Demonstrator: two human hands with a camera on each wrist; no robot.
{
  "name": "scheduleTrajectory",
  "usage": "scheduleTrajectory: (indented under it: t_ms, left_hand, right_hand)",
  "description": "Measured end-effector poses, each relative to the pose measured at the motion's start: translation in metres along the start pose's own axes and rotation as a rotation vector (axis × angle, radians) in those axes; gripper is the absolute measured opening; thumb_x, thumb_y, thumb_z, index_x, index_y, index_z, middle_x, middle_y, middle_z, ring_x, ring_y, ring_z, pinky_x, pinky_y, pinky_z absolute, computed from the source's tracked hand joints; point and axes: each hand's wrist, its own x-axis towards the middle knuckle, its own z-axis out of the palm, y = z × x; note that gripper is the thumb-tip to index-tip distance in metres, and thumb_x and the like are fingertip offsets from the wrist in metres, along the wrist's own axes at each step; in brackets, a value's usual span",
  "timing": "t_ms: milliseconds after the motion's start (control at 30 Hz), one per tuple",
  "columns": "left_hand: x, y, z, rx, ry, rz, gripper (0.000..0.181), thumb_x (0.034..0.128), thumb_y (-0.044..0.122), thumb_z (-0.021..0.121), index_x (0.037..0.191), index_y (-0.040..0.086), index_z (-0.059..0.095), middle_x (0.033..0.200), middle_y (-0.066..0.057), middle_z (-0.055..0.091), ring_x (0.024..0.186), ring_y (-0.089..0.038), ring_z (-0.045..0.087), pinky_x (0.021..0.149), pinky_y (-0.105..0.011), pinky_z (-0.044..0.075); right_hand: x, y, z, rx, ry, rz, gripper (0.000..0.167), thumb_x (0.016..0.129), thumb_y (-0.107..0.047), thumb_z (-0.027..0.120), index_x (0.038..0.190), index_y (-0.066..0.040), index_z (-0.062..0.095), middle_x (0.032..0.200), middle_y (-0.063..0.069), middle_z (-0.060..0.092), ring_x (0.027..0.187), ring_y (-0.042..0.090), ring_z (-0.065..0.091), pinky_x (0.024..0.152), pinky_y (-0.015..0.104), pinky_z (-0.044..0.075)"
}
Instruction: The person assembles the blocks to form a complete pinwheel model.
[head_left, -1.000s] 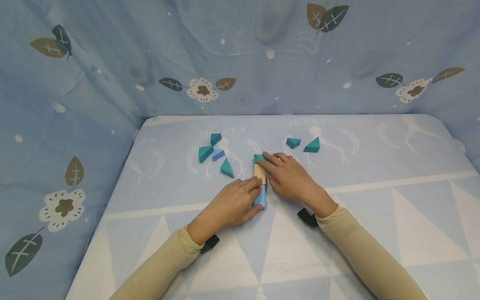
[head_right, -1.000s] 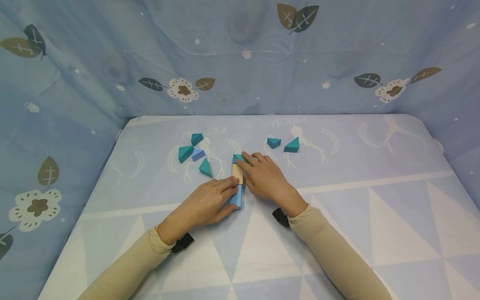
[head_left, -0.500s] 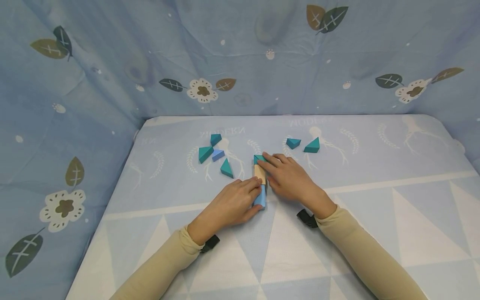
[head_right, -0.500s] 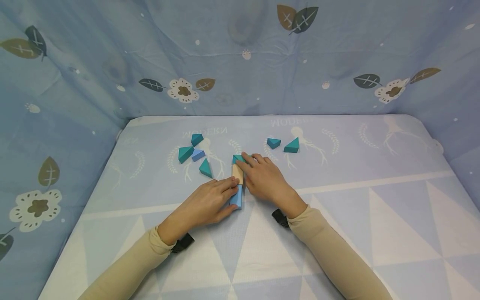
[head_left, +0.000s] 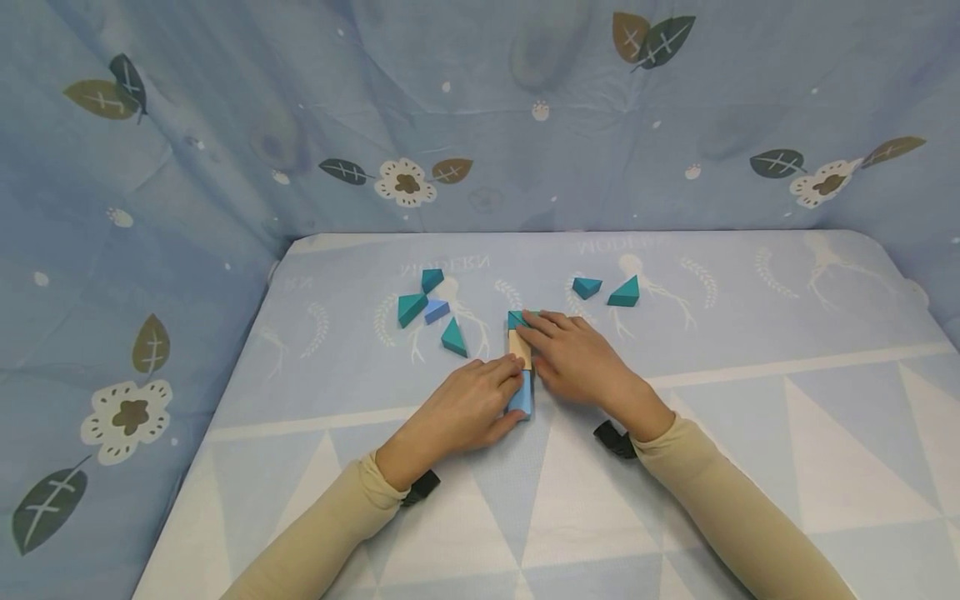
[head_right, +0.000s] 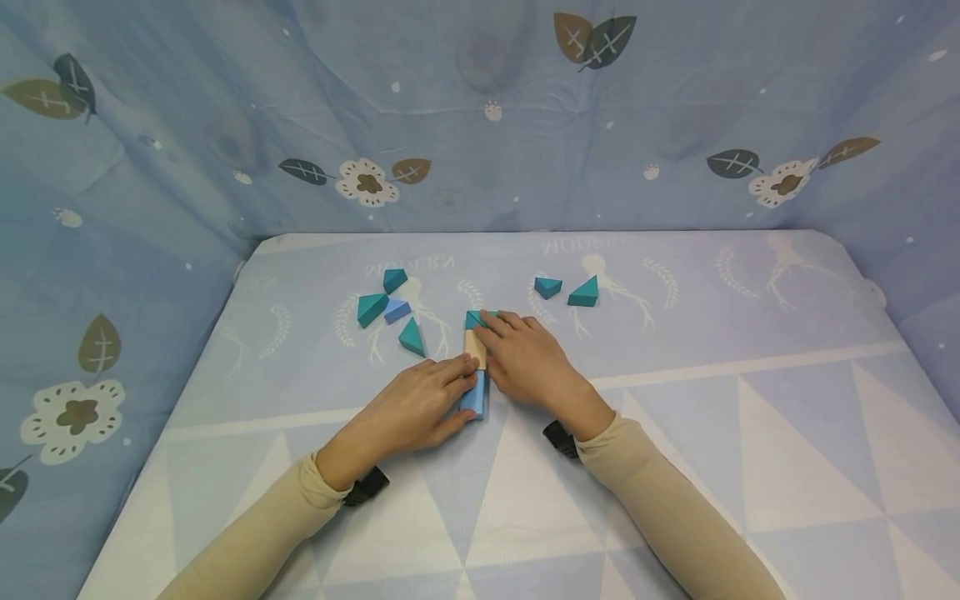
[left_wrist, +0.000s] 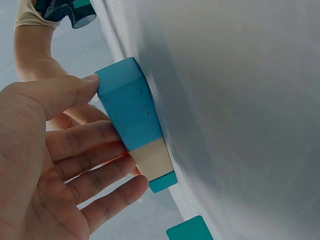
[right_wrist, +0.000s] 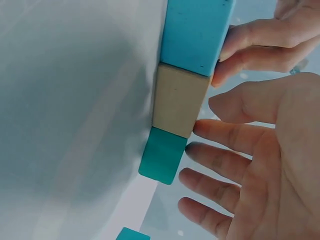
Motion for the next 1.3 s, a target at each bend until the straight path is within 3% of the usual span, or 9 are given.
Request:
scheduleTrajectory:
  t_ms: [167, 333, 467, 667, 900, 1300]
  left_hand:
    - [-0.001, 0.000, -0.001, 0.011, 0.006, -0.005, 0.043, 0.0885, 0.037, 0.071, 0.115, 0.003, 0.069, 0.127, -0.007, 0.063, 0.123, -0.019, 0.059, 0.087, -0.034, 0.053]
    - [0.000, 0.001, -0.002, -0.002, -0.012, -0.008, 0.042, 0.0894, 0.037, 0.070, 0.115, 0.004, 0.069, 0.129, -0.007, 0.062, 0.125, -0.020, 0.058, 0.090, -0.035, 0.053]
    - [0.001, 0.002, -0.002, -0.015, -0.021, -0.005, 0.041, 0.0897, 0.036, 0.070, 0.115, 0.004, 0.069, 0.129, -0.008, 0.062, 0.126, -0.020, 0.058, 0.090, -0.034, 0.053]
    - [0.000, 0.001, -0.002, -0.013, -0.026, -0.011, 0.042, 0.0899, 0.037, 0.069, 0.115, 0.003, 0.069, 0.129, -0.008, 0.062, 0.126, -0.021, 0.057, 0.091, -0.034, 0.053]
    - [0.000, 0.001, -0.003, -0.005, -0.042, -0.018, 0.042, 0.0903, 0.037, 0.069, 0.116, 0.004, 0.069, 0.130, -0.007, 0.062, 0.127, -0.020, 0.057, 0.093, -0.034, 0.052]
    - [0.000, 0.002, -0.004, -0.007, -0.041, -0.021, 0.043, 0.0899, 0.037, 0.070, 0.117, 0.004, 0.068, 0.130, -0.007, 0.062, 0.126, -0.020, 0.057, 0.093, -0.034, 0.052]
  right_hand:
    - [0.001, 0.013, -0.009, 0.026, 0.010, 0.076, 0.048, 0.098, -0.021, 0.056, 0.143, -0.007, 0.049, 0.153, 0.012, 0.042, 0.138, 0.035, 0.042, 0.108, 0.054, 0.037]
    - [-0.003, 0.043, -0.014, -0.055, 0.091, 0.193, 0.048, 0.097, -0.018, 0.056, 0.142, -0.003, 0.049, 0.148, 0.019, 0.046, 0.131, 0.041, 0.047, 0.102, 0.056, 0.041]
    - [-0.007, 0.059, -0.013, -0.074, 0.112, 0.247, 0.049, 0.096, -0.015, 0.055, 0.142, 0.000, 0.048, 0.146, 0.023, 0.046, 0.127, 0.042, 0.049, 0.100, 0.058, 0.041]
    - [-0.004, 0.066, -0.008, -0.030, 0.091, 0.244, 0.051, 0.096, -0.014, 0.052, 0.143, 0.003, 0.046, 0.150, 0.024, 0.041, 0.128, 0.044, 0.046, 0.099, 0.058, 0.038]
    - [-0.002, 0.067, -0.004, -0.030, 0.118, 0.229, 0.049, 0.095, -0.014, 0.052, 0.141, 0.005, 0.048, 0.147, 0.024, 0.045, 0.128, 0.041, 0.048, 0.096, 0.054, 0.037]
    - [0.000, 0.061, -0.003, 0.023, 0.075, 0.178, 0.053, 0.095, -0.013, 0.055, 0.145, 0.000, 0.044, 0.153, 0.019, 0.039, 0.139, 0.037, 0.041, 0.101, 0.056, 0.038]
